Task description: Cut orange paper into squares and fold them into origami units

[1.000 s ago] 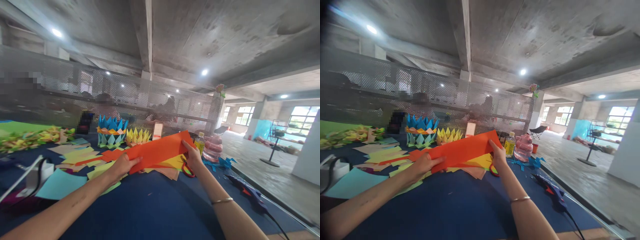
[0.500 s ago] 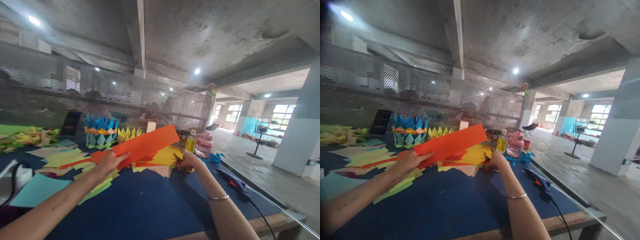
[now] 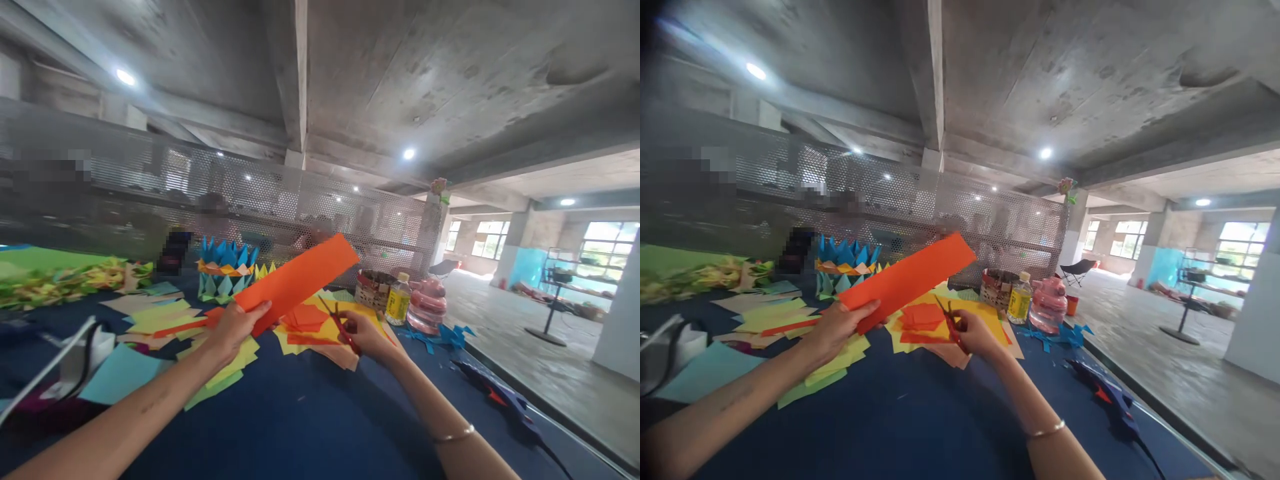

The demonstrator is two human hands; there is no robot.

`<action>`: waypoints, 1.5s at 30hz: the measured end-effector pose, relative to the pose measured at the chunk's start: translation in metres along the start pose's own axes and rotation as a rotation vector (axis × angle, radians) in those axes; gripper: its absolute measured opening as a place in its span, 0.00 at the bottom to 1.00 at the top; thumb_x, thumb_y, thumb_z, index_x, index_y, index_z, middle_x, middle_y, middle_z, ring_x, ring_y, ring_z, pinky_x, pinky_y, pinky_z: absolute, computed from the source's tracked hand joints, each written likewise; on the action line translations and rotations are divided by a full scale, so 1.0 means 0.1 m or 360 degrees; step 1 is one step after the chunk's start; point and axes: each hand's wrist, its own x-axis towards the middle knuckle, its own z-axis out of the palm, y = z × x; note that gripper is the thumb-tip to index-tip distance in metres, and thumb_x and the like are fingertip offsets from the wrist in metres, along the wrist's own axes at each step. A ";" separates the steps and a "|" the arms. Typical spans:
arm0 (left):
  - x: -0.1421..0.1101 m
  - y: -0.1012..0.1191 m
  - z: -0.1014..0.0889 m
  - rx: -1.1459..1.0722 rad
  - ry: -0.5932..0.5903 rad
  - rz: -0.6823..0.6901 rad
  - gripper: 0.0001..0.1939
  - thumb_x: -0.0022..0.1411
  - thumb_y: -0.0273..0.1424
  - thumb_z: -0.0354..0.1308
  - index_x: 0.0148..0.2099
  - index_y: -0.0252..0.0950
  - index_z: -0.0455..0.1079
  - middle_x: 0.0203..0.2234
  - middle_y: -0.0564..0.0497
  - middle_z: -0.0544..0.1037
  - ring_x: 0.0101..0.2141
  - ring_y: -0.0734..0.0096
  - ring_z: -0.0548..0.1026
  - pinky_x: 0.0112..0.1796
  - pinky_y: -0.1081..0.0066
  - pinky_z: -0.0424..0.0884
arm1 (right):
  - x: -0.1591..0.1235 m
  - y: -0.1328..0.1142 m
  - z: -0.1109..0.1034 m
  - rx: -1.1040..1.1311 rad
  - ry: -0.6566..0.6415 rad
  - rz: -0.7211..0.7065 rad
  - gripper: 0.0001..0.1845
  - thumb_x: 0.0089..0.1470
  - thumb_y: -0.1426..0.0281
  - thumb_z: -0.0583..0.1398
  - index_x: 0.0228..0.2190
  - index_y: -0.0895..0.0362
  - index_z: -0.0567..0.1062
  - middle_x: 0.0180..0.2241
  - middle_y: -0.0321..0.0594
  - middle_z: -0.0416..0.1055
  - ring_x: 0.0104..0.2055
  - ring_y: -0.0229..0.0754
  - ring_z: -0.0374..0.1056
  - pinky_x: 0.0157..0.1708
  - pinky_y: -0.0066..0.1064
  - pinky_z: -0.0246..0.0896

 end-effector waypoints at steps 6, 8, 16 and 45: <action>0.04 0.02 0.01 -0.0163 0.0073 0.0079 0.18 0.42 0.39 0.69 0.34 0.34 0.73 0.21 0.48 0.81 0.22 0.58 0.80 0.26 0.64 0.77 | -0.13 -0.23 0.25 0.0358 -0.0273 -0.0309 0.24 0.43 0.56 0.68 0.33 0.57 0.65 0.24 0.27 0.59 0.26 0.32 0.56 0.25 0.25 0.53; 0.04 0.03 0.01 -0.0164 0.0082 0.0088 0.17 0.43 0.38 0.69 0.34 0.34 0.73 0.20 0.49 0.80 0.22 0.58 0.79 0.26 0.65 0.76 | -0.17 -0.27 0.25 0.0432 -0.0312 -0.0322 0.27 0.44 0.49 0.66 0.32 0.55 0.63 0.22 0.25 0.54 0.24 0.32 0.52 0.24 0.25 0.51; -0.05 0.04 0.05 -0.0079 0.0015 0.0026 0.17 0.42 0.40 0.70 0.32 0.33 0.77 0.28 0.44 0.84 0.29 0.52 0.81 0.31 0.63 0.76 | -0.27 -0.40 0.30 0.0591 -0.0368 -0.0329 0.32 0.50 0.37 0.55 0.31 0.54 0.61 0.21 0.25 0.51 0.20 0.31 0.50 0.19 0.24 0.51; -0.20 0.05 0.13 -0.0063 -0.0197 -0.0011 0.33 0.35 0.50 0.73 0.40 0.32 0.77 0.42 0.39 0.83 0.50 0.42 0.76 0.46 0.58 0.73 | -0.26 -0.37 0.37 0.0601 -0.0310 -0.0331 0.30 0.51 0.40 0.56 0.27 0.55 0.61 0.17 0.25 0.54 0.15 0.29 0.52 0.13 0.22 0.48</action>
